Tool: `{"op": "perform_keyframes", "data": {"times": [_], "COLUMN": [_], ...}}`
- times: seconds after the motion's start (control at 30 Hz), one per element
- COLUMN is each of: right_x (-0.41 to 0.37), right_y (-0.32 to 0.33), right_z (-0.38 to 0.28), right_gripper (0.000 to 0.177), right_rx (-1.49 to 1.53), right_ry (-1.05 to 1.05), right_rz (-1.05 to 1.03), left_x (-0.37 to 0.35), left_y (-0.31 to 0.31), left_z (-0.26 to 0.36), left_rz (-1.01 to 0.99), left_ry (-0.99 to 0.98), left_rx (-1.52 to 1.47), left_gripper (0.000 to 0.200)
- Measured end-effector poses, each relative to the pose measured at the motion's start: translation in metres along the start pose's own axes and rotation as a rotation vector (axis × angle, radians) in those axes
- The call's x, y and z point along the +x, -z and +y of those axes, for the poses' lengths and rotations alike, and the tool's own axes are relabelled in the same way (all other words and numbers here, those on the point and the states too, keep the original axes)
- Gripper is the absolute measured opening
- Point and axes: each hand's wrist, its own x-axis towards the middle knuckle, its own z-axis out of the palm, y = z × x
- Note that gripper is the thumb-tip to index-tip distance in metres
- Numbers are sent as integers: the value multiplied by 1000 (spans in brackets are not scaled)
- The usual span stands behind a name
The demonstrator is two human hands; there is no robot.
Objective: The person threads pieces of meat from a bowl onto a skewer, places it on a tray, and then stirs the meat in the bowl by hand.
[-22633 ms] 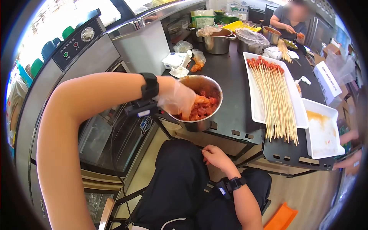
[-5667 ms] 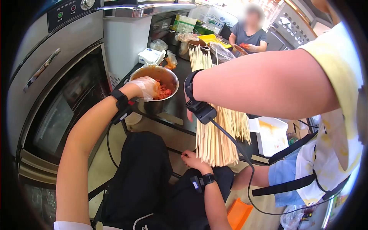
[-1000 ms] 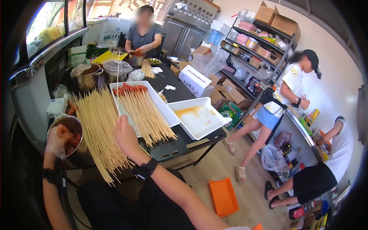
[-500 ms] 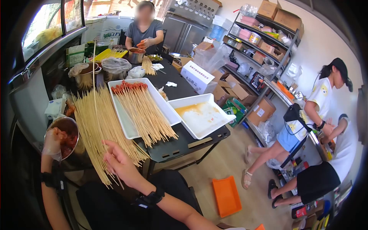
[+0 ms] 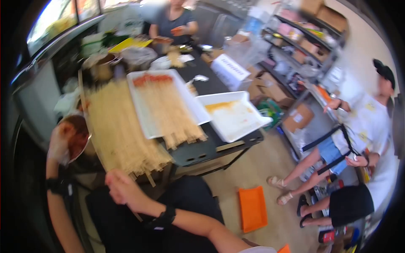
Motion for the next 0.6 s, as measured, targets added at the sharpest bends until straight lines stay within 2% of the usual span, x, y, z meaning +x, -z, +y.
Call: {"op": "perform_keyframes", "data": {"times": [0.03,0.07,0.1,0.13,0.2,0.23,0.3,0.43,0.5,0.53,0.6], "right_x": [-2,-3,-3,-3,-4,-6,-10,-11,-14,-16,-14], "right_y": [0,-1,-2,-3,-5,-11,-18,-24,-22,-19,-19], "right_z": [2,0,3,6,10,8,2,-3,-1,2,2], "right_gripper": [19,16,16,17,22,26,34,38,38,39,40], "right_rx": [-34,-65,-255,-450,-417,-411,-364,-236,-218,-256,-294], "right_ry": [-24,-50,2,58,63,46,-14,-102,-103,-29,52], "right_rz": [31,48,71,83,69,61,59,52,39,46,57], "left_x": [-11,-9,-13,-14,-17,-17,-15,-17,-16,-16,-20], "left_y": [-4,-7,-4,-3,-1,-4,-4,-6,-6,-5,-6], "left_z": [29,24,34,40,48,52,50,56,57,58,62], "left_rz": [-2,4,-9,11,46,33,1,37,115,119,107], "left_ry": [31,37,14,-106,-34,114,219,184,279,277,232], "left_rx": [54,-72,62,213,334,20,-136,-77,-352,-348,-55], "left_gripper": [9,9,10,15,17,13,13,17,23,23,30]}}
